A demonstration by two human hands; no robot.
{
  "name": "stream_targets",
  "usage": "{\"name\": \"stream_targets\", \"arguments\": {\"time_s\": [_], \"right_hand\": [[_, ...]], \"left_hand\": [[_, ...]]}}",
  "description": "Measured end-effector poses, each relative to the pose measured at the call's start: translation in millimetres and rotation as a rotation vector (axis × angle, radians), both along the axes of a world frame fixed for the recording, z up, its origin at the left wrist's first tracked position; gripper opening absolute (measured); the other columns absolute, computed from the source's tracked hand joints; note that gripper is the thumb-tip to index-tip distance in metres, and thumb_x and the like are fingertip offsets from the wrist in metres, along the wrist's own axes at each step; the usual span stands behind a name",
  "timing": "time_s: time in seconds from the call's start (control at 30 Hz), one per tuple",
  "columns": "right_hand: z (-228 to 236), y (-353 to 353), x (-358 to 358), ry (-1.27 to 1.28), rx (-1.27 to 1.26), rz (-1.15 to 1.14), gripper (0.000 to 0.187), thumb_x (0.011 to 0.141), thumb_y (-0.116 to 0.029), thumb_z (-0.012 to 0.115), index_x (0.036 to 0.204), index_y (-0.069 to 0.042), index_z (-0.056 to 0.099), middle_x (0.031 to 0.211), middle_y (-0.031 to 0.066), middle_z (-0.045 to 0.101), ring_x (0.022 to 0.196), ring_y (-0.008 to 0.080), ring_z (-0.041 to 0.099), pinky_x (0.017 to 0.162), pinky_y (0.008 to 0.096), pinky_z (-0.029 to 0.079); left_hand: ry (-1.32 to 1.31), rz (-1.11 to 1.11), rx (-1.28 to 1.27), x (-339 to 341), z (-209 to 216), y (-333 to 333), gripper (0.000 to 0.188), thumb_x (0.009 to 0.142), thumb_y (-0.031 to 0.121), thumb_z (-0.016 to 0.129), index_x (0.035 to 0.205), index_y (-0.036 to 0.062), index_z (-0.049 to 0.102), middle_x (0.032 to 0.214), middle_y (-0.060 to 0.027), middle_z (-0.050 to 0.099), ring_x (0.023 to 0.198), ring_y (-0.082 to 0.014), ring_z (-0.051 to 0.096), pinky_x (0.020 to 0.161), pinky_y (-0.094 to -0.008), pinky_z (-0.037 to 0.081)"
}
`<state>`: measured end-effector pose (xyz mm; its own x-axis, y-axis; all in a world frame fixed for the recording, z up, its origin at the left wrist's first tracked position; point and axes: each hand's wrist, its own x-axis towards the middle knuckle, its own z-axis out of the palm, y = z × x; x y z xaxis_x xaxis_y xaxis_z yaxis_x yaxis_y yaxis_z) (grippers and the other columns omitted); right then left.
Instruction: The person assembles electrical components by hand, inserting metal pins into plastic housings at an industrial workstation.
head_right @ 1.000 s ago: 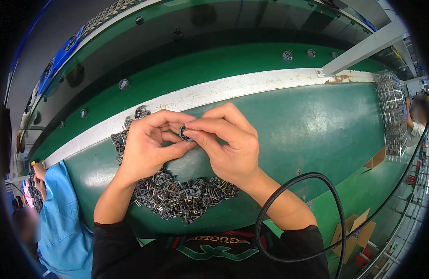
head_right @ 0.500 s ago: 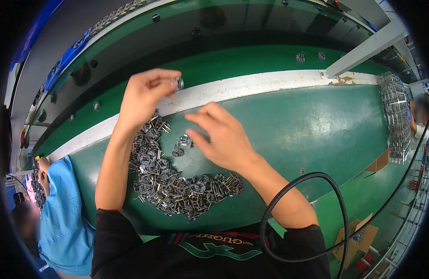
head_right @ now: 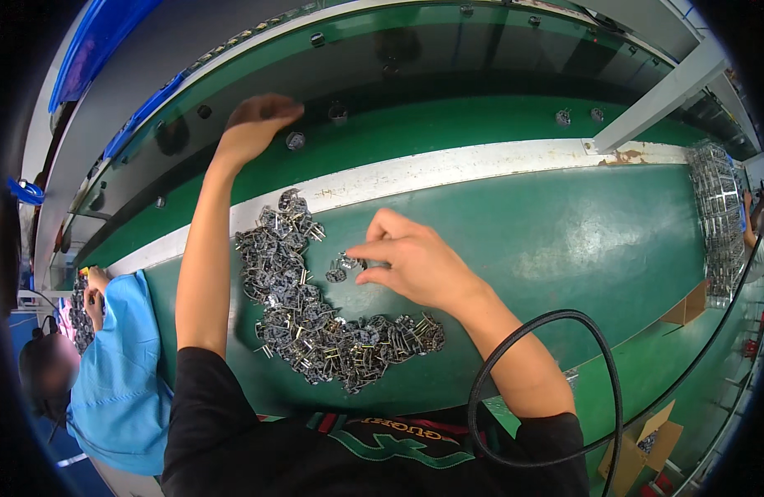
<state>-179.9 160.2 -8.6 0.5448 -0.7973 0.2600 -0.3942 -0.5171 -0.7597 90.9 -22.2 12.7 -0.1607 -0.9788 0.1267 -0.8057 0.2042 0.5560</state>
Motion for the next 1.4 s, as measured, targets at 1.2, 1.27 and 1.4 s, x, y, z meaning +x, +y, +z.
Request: {"name": "stream_targets", "arguments": {"time_s": [1.2, 1.27, 1.4], "right_hand": [[-1.7, -4.3, 31.8, 0.153, -0.096, -0.058, 0.011, 0.083, -0.015, 0.072, 0.090, -0.007, 0.072, 0.085, 0.0038, 0.059, 0.084, 0.0229, 0.062, 0.070, 0.0377, 0.052], [2.0, -5.5, 29.0, 0.144, -0.114, -0.060, 0.008, 0.083, -0.012, 0.073, 0.089, -0.007, 0.072, 0.084, 0.0036, 0.060, 0.081, 0.0211, 0.063, 0.067, 0.0356, 0.052], [19.7, -3.2, 25.0, -0.247, -0.001, -0.215, 0.011, 0.080, -0.001, 0.075, 0.090, -0.004, 0.073, 0.083, 0.0050, 0.065, 0.070, 0.0146, 0.063, 0.057, 0.0270, 0.048]], "left_hand": [[0.790, -0.146, 0.253, -3.1, 60.2, 132.7, 0.039, 0.083, 0.001, 0.070, 0.121, -0.0038, 0.062, 0.096, -0.0061, 0.068, 0.081, -0.0084, 0.063, 0.069, -0.0220, 0.050], [0.790, -0.217, 0.326, -8.0, 54.8, 132.1, 0.039, 0.082, -0.006, 0.070, 0.120, -0.0048, 0.063, 0.095, -0.0041, 0.067, 0.083, -0.0059, 0.062, 0.071, -0.0194, 0.051], [0.700, -0.302, 0.495, -15.2, 43.3, 135.4, 0.039, 0.080, -0.007, 0.072, 0.118, -0.0049, 0.065, 0.091, -0.0048, 0.067, 0.075, -0.0051, 0.062, 0.066, -0.0183, 0.051]]}}
